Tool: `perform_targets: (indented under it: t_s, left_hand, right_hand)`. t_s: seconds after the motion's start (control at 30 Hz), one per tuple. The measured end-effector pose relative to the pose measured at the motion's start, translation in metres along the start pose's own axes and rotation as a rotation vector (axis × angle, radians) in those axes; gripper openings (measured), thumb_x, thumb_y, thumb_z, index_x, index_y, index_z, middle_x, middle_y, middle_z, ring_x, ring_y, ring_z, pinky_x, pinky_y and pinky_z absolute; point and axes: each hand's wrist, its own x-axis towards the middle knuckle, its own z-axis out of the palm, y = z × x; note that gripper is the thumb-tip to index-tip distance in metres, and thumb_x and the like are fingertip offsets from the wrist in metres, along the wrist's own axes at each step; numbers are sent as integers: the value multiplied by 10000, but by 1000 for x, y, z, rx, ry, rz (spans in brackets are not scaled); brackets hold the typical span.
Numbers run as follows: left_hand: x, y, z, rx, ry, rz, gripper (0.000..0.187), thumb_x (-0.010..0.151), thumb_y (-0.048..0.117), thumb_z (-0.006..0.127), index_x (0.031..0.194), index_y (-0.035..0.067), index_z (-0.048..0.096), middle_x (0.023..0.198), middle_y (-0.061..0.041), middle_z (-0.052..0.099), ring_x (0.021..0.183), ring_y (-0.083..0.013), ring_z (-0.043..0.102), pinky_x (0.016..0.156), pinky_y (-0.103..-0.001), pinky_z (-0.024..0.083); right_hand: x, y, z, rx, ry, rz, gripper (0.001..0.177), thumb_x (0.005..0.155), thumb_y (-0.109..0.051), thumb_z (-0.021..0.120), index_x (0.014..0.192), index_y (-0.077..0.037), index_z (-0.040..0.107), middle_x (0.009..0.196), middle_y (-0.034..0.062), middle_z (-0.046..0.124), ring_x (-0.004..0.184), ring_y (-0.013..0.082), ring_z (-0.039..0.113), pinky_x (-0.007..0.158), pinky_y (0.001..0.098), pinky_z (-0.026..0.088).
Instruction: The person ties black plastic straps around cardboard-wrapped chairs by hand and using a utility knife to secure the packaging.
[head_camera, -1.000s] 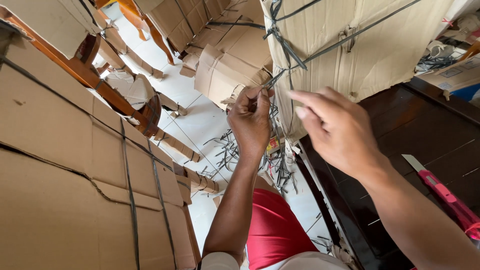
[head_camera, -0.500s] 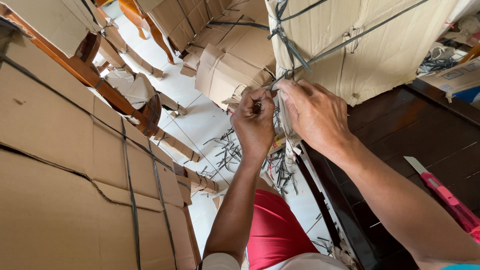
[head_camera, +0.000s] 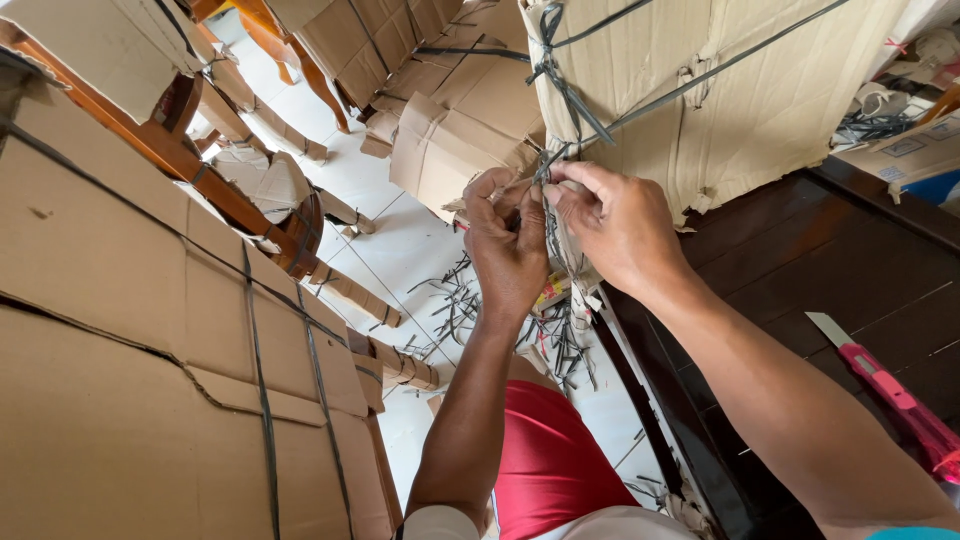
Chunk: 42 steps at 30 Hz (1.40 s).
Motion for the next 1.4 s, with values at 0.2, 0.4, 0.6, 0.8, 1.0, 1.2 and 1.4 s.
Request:
perform_targets:
  t_s: [0.2,0.4,0.6,0.8,1.0,1.2,1.4]
  left_hand:
    - [3,19,-6,41,-78,25,271,1034,72,611,1255,87,455,987,-200,767,980,-316,752,836,-503,608]
    - [1,46,-8,104,-90,69,249,1027,11,598,1241,56,480,961,-239,766,937,-439,756,807,-560,630]
    - [-7,27,-5,44,-77,30,287,1021,50,617,1253,92,454,969,-198,776,994,-299,741,807,-462,601]
    - [-4,28,-4,58,-55,54,272,1023,49,618,1246,64,462,801,-163,737,857,-285,733,757,-506,600]
    - [6,-15,-17,65,-168,-8,251,974,162,720,762,94,604,488,26,431,451,-104,388,582,-294,446]
    - [27,-19,-12,126,-72,57,406,1023,166,647,656,91,491,498,-12,390,471,-131,355,542,-270,329]
    - [38,-23,-11,-359,59,-321,453,992,295,683,612,203,454,568,68,416,535,-75,461,568,-212,322]
  right_hand:
    - [12,27,16,451,44,22,215,976,-112,744,1174,-29,740,698,47,647,597,56,602,486,181,498]
    - [10,47,37,559,126,-23,246,963,-110,774,1186,-18,729,713,78,647,569,59,599,444,162,493]
    - [11,48,42,636,113,18,115,978,-125,730,1046,-33,740,532,52,558,426,50,502,384,153,411]
    - [-1,40,41,770,143,55,117,1043,-146,659,1047,-36,696,718,64,624,570,74,546,463,181,469]
    - [2,33,24,900,232,129,164,1102,-251,555,1001,-132,604,797,-15,544,639,43,514,488,145,409]
    - [27,44,-3,995,288,156,166,1105,-237,547,944,-195,556,893,-24,582,703,47,557,565,150,401]
    - [17,15,-19,1146,205,89,159,1074,-279,561,954,-179,532,1115,-7,675,765,81,633,595,158,424]
